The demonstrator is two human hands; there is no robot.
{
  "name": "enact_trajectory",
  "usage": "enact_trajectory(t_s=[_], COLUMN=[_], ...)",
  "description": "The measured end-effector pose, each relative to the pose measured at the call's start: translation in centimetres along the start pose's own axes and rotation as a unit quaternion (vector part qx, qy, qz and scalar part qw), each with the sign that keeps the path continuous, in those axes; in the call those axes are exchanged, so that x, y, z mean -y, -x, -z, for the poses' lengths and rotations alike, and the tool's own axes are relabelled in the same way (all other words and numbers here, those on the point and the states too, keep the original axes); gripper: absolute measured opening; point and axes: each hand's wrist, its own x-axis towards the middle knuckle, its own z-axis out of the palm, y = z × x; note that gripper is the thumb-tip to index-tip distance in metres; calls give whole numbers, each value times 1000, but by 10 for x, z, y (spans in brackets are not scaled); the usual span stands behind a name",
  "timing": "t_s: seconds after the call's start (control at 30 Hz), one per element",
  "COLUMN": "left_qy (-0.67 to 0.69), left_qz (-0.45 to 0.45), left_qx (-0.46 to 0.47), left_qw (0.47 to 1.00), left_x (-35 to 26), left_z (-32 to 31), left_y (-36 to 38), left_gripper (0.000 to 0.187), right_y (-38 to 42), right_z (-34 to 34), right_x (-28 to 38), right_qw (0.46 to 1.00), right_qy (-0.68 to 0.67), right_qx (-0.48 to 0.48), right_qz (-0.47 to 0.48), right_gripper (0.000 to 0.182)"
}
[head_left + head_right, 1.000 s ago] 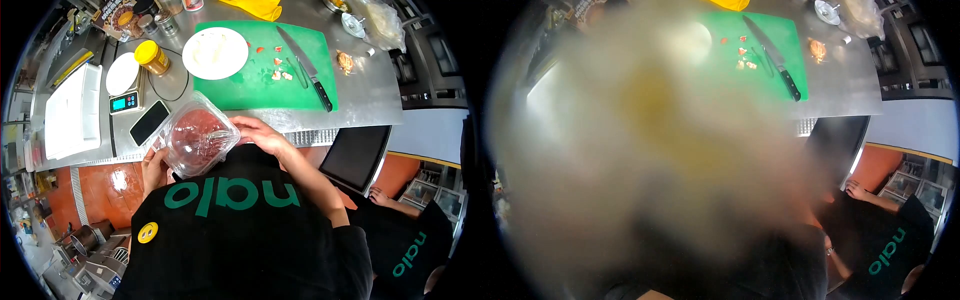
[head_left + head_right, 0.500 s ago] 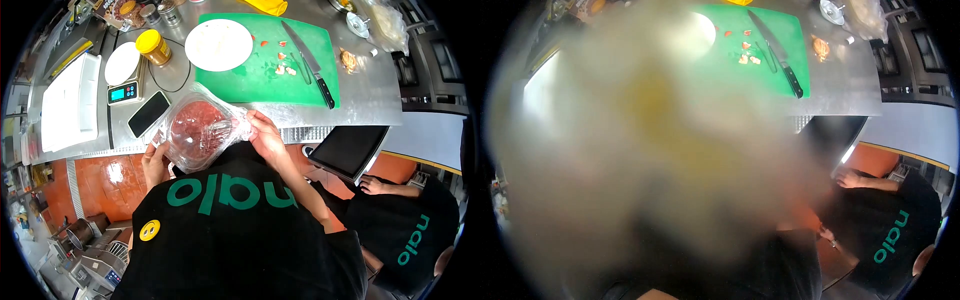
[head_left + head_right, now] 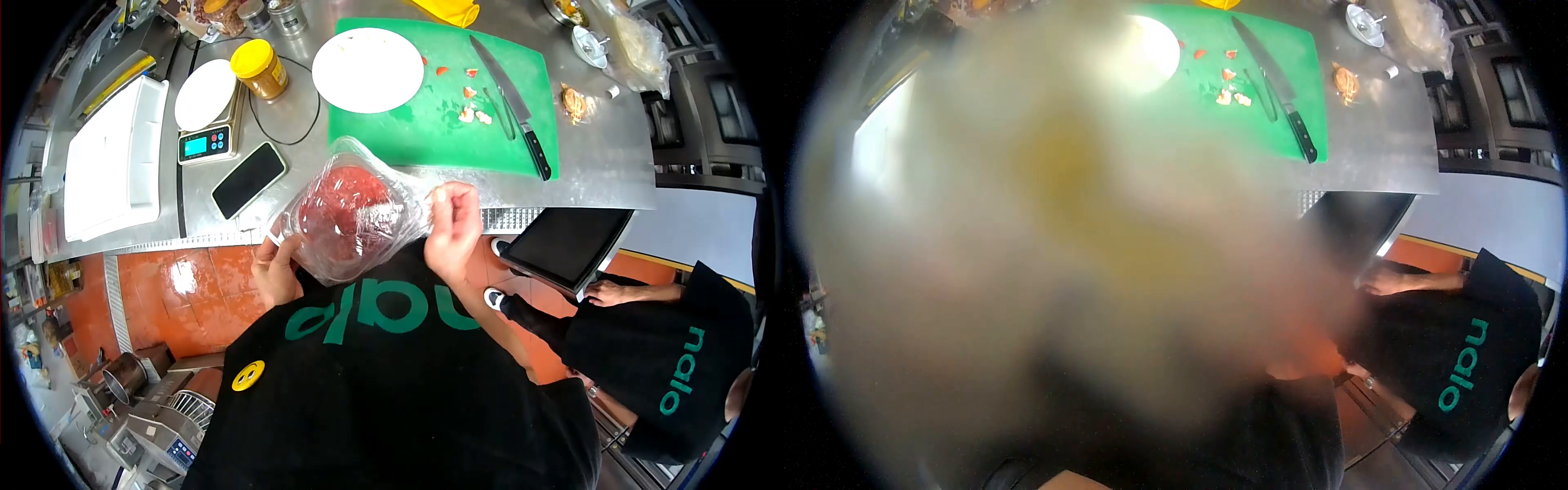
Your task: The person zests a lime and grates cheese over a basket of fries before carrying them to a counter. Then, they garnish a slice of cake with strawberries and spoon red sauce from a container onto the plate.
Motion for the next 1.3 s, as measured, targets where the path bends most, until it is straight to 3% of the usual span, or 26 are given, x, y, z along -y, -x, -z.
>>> enact_trajectory(t_s=[0.03,0.1,0.13,0.17,0.2,0.3,0.37,0.43,0.5,0.57,0.63,0.7,0.77,0.8,0.83,0.87,0.9,0.93,0.97,1.0,1.03,1.1,1.13,1.2,1.23,1.3], left_qy=[1,-8,-23,-38,-38,-5,-30,-21,-60,-42,-35,-18,-85,-86,-192,-293,-263,-321,-411,-394,-393,-519,-517,-572,-576,-604], left_qz=[-19,-11,-8,-6,-5,6,15,18,28,42,35,24,57,58,-63,-184,-331,-397,-486,-514,-516,-519,-520,-528,-525,-498], left_qx=[4,9,27,46,52,60,56,50,65,49,70,57,16,13,-56,-120,-104,-72,22,102,95,86,83,12,11,53], left_qw=[1000,1000,999,998,998,998,998,998,996,997,996,998,995,995,978,930,900,857,771,755,755,674,676,627,627,620], left_x=[2,4,6,7,7,1,-6,-8,-4,-10,-16,-16,-20,-22,-23,-24,-22,-35,-54,-55,-45,-16,-12,-11,-17,-38], left_z=[-1,-3,-1,0,-4,-12,-12,-6,7,1,-8,-10,-10,-10,-10,-11,-8,-26,-43,-61,-75,-92,-89,-74,-67,-56], left_y=[2,3,3,2,1,1,-8,-15,-27,-24,-19,-18,-12,-8,-4,-1,-1,11,20,19,13,-1,-7,-18,-17,-11], left_gripper=[36,35,36,36,36,39,40,39,37,37,37,40,44,44,47,51,62,75,86,96,96,98,98,81,81,59], right_y=[1,13,14,9,11,-13,-16,-19,-19,-39,-79,-76,-55,-49,-47,-48,-49,-47,-46,-47,-50,-56,-59,-61,-61,-61], right_z=[-8,-20,-42,-56,-74,-106,-111,-109,-83,-70,-28,-8,-3,-10,-15,-19,-24,-29,-34,-37,-37,-31,-26,-16,-11,-6], right_x=[1,25,24,35,33,3,5,41,102,93,138,84,55,57,52,46,41,40,42,43,43,42,45,55,59,73], right_qw=[987,918,893,878,809,828,818,808,718,760,711,642,638,676,677,626,572,574,563,549,547,609,606,661,662,642], right_qy=[99,287,262,254,397,376,384,388,403,353,492,574,545,524,520,571,620,619,624,628,626,553,554,509,506,522], right_qx=[31,250,263,324,353,361,362,366,369,267,364,397,440,428,431,446,455,456,461,466,467,449,450,436,439,448], right_qz=[125,108,254,244,251,208,229,250,431,476,345,319,320,293,292,290,285,281,285,295,301,347,350,337,335,340], right_gripper=[5,8,9,10,11,16,18,19,21,19,16,13,11,10,10,11,12,12,14,16,16,15,15,14,14,15])
